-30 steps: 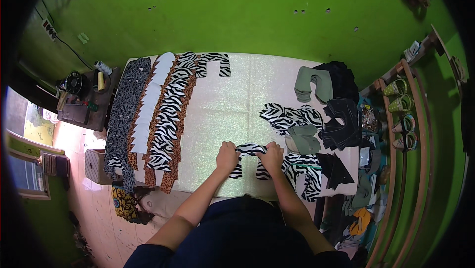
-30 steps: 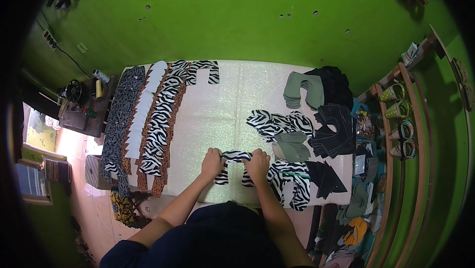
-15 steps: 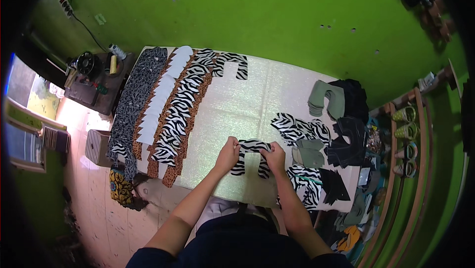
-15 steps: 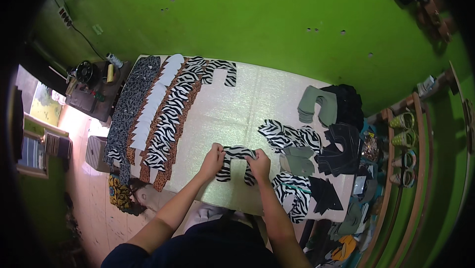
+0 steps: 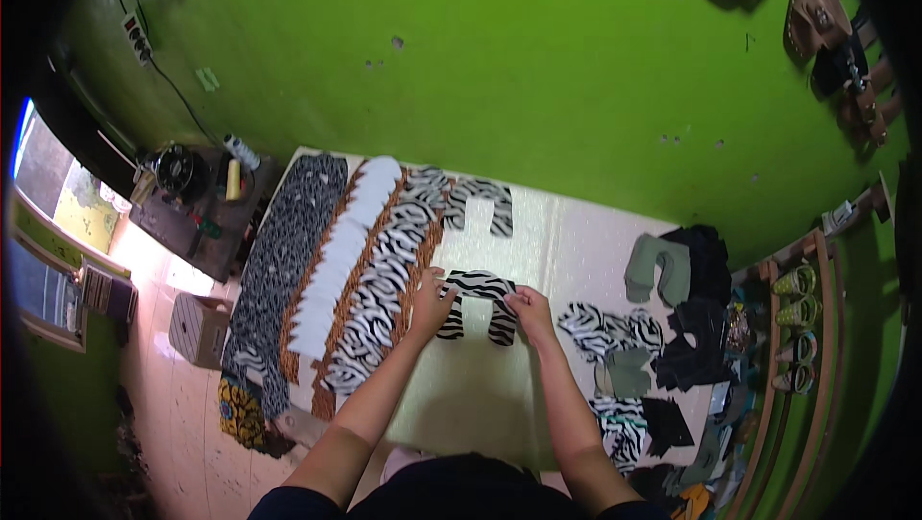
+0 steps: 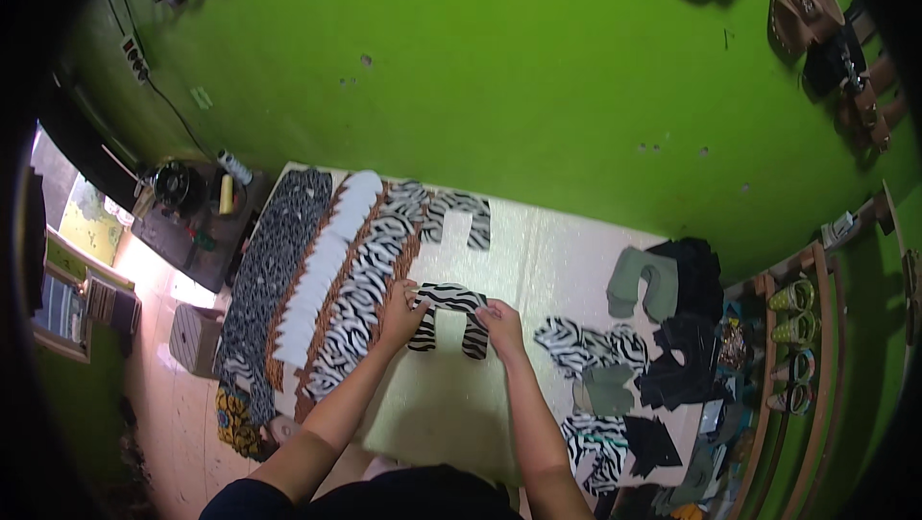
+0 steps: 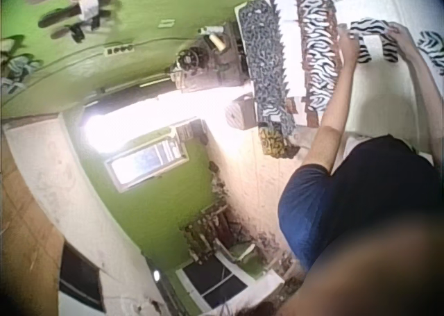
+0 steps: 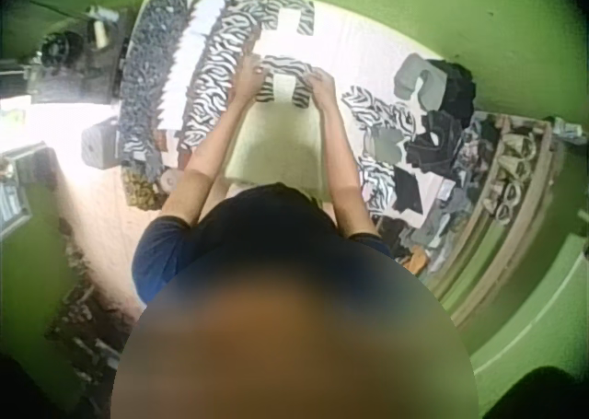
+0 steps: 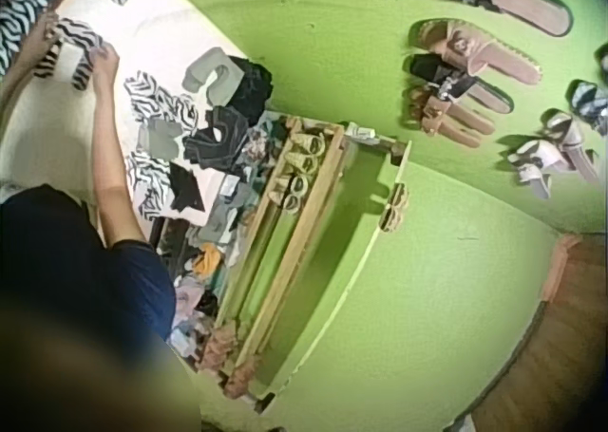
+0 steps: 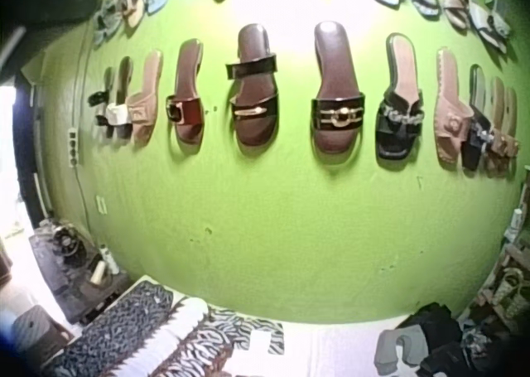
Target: Organizing and sorting various printed fabric or leather pieces for shoe or garment manufacturing on a workspace table.
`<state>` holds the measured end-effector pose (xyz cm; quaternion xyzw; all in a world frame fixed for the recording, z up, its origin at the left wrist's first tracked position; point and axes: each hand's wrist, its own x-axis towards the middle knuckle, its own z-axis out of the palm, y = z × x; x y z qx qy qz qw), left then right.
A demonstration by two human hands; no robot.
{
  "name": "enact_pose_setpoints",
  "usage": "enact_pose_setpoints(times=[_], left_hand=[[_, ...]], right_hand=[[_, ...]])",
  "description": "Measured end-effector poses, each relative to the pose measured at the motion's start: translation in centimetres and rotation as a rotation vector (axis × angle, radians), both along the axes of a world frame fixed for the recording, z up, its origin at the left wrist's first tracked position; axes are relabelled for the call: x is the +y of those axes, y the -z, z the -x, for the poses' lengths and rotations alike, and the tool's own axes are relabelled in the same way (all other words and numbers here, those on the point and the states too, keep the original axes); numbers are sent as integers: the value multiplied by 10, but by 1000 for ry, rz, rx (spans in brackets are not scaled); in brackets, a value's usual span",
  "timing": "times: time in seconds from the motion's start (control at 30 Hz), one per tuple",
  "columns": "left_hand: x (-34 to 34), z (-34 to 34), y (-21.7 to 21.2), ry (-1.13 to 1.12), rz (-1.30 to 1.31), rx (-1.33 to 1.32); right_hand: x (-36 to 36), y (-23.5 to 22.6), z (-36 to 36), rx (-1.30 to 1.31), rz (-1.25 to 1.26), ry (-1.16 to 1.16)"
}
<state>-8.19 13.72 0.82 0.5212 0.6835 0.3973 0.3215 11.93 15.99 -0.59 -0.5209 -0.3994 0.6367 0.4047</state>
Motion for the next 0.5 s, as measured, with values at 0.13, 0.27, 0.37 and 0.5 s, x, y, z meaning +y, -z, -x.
enact_pose_setpoints(times=[0.13, 0.27, 0.37, 0.5], left_hand=[[60, 22, 8, -41, -100, 51], [113, 32, 22, -13, -192, 139], [142, 30, 22, 10, -252, 141], [159, 33, 22, 26, -59, 203]], right_hand=[[52, 10, 26, -99, -55, 95], [102, 10, 45, -327, -144, 194], [133, 13, 48, -430, -178, 258], [152, 10, 64, -592, -243, 259]])
